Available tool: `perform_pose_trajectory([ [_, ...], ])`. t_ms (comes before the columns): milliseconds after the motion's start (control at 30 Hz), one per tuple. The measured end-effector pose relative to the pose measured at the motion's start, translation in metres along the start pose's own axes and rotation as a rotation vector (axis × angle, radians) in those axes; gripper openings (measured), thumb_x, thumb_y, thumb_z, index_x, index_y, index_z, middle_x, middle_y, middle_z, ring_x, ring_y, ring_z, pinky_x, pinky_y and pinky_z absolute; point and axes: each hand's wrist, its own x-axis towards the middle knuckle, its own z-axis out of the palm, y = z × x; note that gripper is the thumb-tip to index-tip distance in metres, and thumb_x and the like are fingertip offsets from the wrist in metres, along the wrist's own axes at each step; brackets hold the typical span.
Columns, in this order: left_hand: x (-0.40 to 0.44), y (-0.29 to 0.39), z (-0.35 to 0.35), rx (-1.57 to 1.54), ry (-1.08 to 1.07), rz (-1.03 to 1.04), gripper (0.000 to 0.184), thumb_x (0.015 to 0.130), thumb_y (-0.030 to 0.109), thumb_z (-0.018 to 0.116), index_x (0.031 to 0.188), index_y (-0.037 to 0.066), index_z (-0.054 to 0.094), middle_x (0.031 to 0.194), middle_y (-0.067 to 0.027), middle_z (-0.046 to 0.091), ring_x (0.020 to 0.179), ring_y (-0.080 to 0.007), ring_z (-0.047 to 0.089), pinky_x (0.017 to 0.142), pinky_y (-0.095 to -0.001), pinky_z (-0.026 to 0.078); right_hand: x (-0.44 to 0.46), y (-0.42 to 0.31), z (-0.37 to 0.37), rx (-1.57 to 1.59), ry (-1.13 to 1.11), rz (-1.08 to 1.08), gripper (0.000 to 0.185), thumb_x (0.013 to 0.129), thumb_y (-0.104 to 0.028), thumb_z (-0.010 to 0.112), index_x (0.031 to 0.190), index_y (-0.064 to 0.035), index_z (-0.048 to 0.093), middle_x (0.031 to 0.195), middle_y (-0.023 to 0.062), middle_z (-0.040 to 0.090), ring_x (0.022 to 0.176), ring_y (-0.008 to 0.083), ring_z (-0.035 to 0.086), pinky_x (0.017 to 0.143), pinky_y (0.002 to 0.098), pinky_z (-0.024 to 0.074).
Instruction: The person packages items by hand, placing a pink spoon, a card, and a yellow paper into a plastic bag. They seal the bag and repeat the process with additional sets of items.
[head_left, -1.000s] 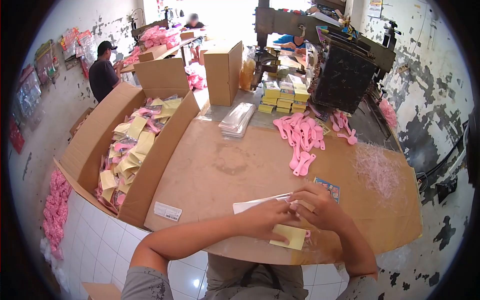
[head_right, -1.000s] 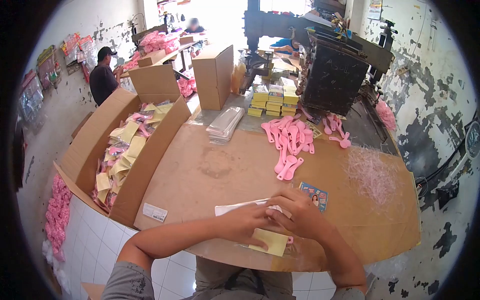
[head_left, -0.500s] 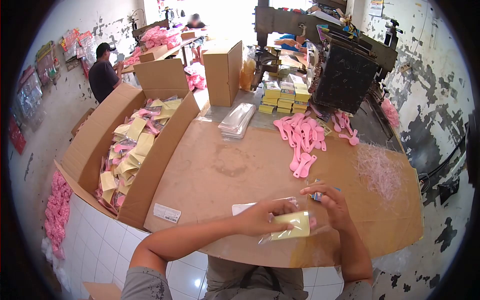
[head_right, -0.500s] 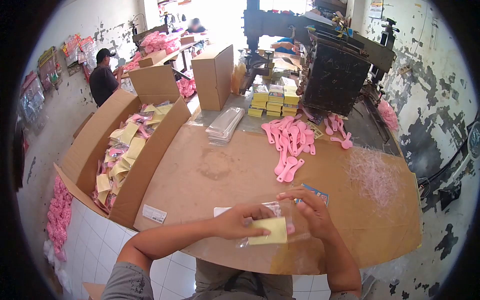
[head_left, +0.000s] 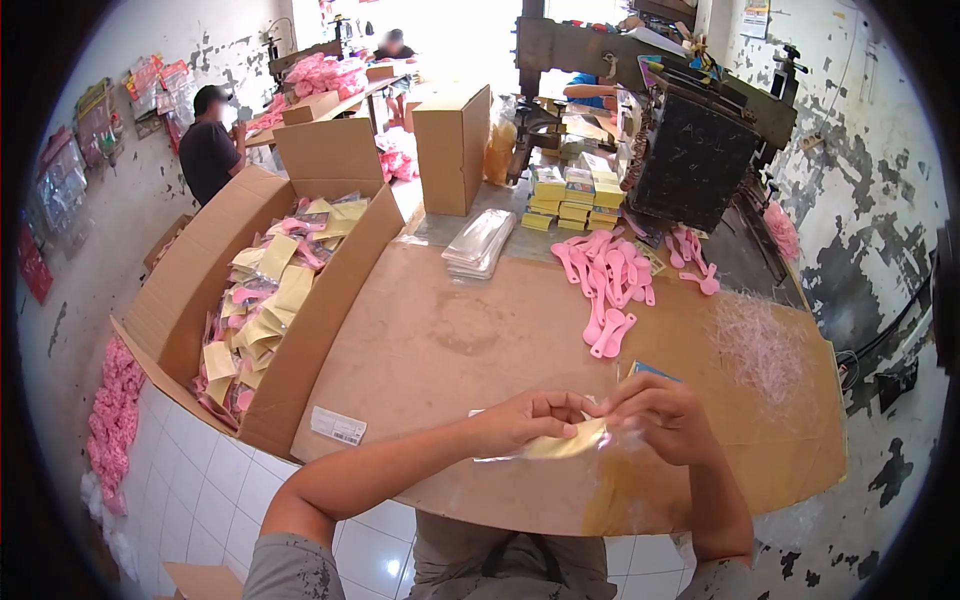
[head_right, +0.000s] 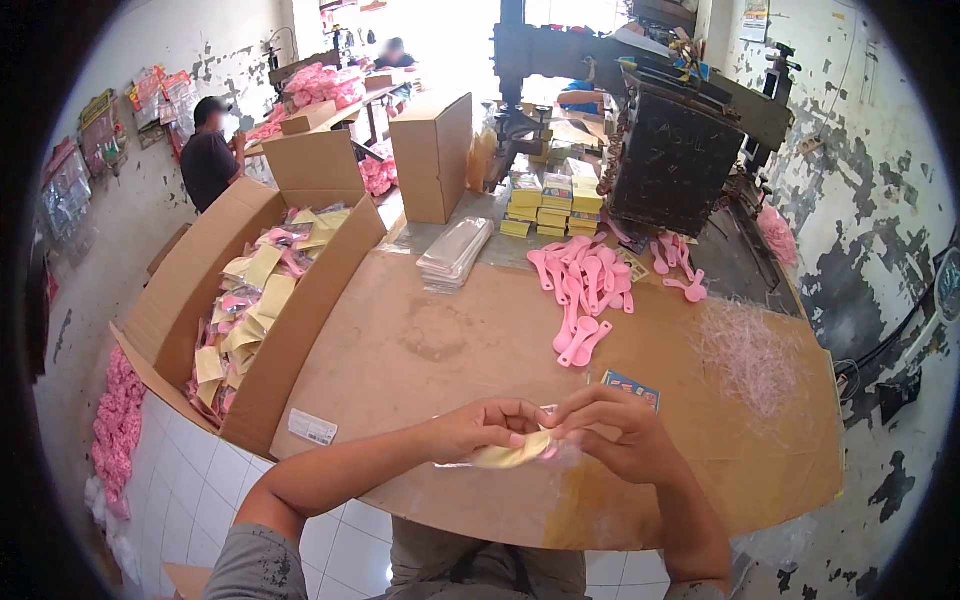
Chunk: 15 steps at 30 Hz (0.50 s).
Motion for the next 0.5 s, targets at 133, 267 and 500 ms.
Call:
perform_pose_trajectory([
  [133,-0.001,-0.001,0.014,0.227,0.021,0.203,0.053,0.102,0.022,0.063,0.15,0.004,0.049,0.147,-0.0115,0.056,0.139,-0.0207,0.05,0.116,-0.0377,0.039,0.016,-0.044,-0.009,-0.332,-0.061,-0.12,0.004,0.089,-0.004,0.074,0.094,-0.0025,0.074,0.099,0.0103,0.071,0.094,0.0219,0.068,0.08,0.0353,0.0541],
  [267,-0.01,0.005,0.016,0.501,0.003,0.326,0.057,0.101,0.025,0.067,0.151,0.004,0.049,0.15,-0.0123,0.054,0.143,-0.023,0.046,0.12,-0.0411,0.034,0.016,-0.051,0.0,-0.471,0.033,-0.089,0.007,0.088,-0.005,0.076,0.093,-0.0026,0.073,0.088,0.0085,0.069,0.078,0.0212,0.067,0.067,0.0337,0.0518],
  [500,-0.009,0.008,0.034,0.299,0.218,0.242,0.044,0.104,0.017,0.065,0.144,0.003,0.055,0.141,-0.0102,0.062,0.122,-0.0177,0.063,0.1,-0.0349,0.054,0.015,-0.031,0.016,-0.301,0.125,0.21,0.008,0.09,-0.006,0.076,0.095,-0.0003,0.072,0.078,0.0044,0.066,0.065,0.0102,0.058,0.058,0.0259,0.0462],
])
